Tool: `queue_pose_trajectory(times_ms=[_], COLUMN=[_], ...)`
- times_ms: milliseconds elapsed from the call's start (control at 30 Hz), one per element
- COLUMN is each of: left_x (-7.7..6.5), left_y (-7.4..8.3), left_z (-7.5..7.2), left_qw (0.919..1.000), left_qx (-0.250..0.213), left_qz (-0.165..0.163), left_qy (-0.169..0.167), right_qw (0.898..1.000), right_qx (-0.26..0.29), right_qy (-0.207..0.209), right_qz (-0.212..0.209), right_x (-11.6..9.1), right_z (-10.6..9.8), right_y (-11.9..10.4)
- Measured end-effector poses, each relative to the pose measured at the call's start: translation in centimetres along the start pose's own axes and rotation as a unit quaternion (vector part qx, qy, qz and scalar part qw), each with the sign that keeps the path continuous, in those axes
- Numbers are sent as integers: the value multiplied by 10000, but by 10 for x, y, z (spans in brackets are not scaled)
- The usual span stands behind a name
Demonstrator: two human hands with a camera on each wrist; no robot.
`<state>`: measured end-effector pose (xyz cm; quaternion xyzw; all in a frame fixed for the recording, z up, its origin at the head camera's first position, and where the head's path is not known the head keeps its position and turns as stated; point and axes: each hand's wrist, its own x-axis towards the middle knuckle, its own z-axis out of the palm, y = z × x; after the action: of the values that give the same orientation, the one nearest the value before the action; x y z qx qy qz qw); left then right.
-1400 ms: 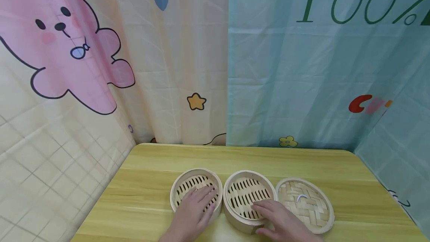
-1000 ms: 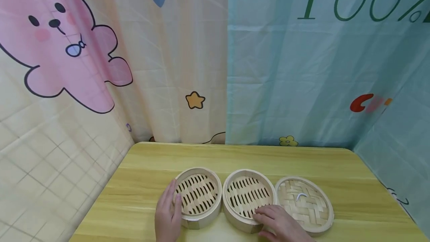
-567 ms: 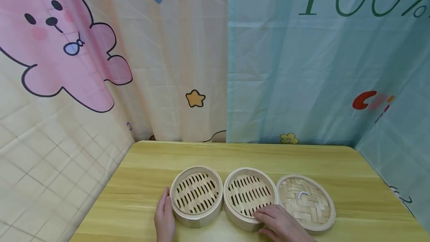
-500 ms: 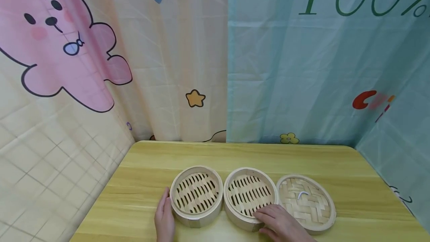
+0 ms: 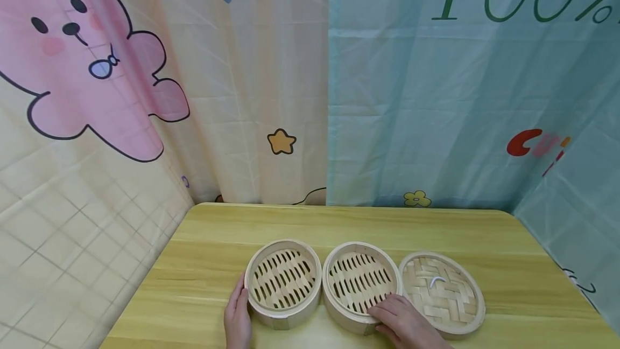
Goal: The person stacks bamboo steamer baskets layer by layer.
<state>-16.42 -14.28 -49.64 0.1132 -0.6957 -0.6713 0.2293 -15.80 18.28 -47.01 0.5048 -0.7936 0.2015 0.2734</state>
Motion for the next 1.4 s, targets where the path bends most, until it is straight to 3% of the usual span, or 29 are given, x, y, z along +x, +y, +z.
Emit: queue_pose_trajectory(times_ms=[300,533,900,1133,1400], left_x=[-1,-3,-2,-3,-4], left_y=[-3,-5,-8,-8,-8], left_z=[1,2,3,2,1], left_qw=[9999,9998,9995,9994,9995], left_qx=[-101,-2,122,145,104], left_qz=[56,65,102,-12,-45], left_qy=[53,183,291,313,298], right_qw=[9995,9995,9976,9979,9984], right_qx=[96,117,-113,-372,-268], right_qy=[250,93,101,403,402], right_qz=[-188,289,673,348,299], right_x=[1,4,17,37,62], right_z=[0,-7,-19,-29,-41], right_y=[3,1,4,11,17])
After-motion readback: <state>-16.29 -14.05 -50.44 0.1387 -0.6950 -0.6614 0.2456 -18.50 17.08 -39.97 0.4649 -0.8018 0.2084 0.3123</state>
